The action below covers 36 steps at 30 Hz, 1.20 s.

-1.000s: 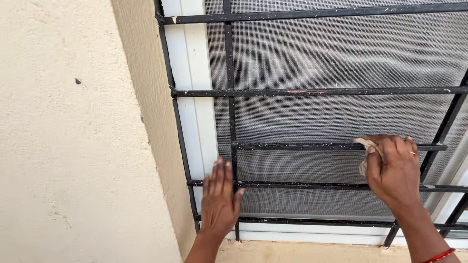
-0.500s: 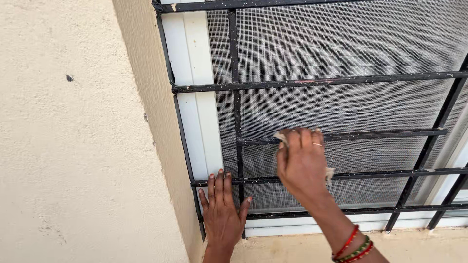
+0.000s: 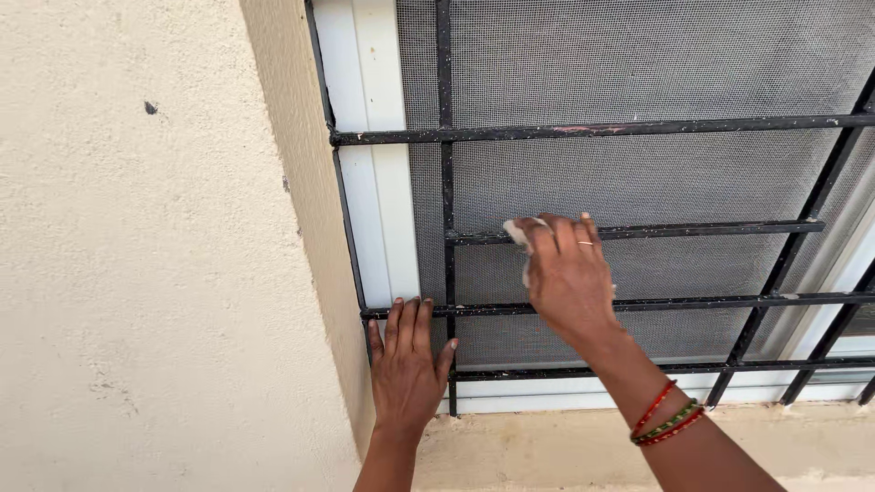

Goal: The person wipes the black metal bars of a window grille using a white cloth. They systematically clean horizontal and vertical bars across the grille, moving from left to right and top to bottom.

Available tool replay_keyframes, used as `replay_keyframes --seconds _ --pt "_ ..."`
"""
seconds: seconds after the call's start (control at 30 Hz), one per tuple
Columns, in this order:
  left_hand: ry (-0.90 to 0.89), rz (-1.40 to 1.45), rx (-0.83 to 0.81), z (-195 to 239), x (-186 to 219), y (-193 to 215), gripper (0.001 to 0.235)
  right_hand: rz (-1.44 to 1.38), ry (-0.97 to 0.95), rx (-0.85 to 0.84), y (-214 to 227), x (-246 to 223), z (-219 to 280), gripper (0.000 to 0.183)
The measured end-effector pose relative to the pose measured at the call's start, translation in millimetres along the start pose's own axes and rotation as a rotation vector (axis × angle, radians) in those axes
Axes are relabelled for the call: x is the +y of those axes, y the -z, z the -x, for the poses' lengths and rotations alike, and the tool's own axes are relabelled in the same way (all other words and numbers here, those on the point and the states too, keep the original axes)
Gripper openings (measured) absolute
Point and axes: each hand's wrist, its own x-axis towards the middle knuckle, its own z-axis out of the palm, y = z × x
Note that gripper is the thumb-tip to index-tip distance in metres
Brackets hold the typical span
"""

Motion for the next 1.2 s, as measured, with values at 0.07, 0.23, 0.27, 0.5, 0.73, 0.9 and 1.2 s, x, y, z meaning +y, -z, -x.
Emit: replay_keyframes --seconds 0.07,0.23,0.27,0.5,0.73,0.9,1.2 --pt "0.016 0.02 -0.014 0 1 -1 0.066 0.157 -0.079 -0.106 16 23 5 0.034" --pt "0.038 0.082 -0.017 1 3 -3 0.067 0.151 -0.285 -0.183 62 60 19 0.039" --pt "0.034 0.079 0.002 0 3 -4 0.067 0.031 -0.39 -0.211 69 65 20 0.033" --pt "0.04 0.103 0.036 -1 6 -9 0.066 -0.949 -0.436 0.534 19 28 54 0.036" --pt "0.035 0.104 0.027 -3 7 -10 0.07 -0.211 -0.291 0.086 -26 -8 76 0.021" --pt "0.024 0.105 0.054 -1 9 -8 0.068 -0.226 -0.11 0.019 -41 -77 58 0.035" --pt "0.005 0.085 0.062 0 6 3 0.06 -0.029 -0.014 -0.13 -43 -22 82 0.032"
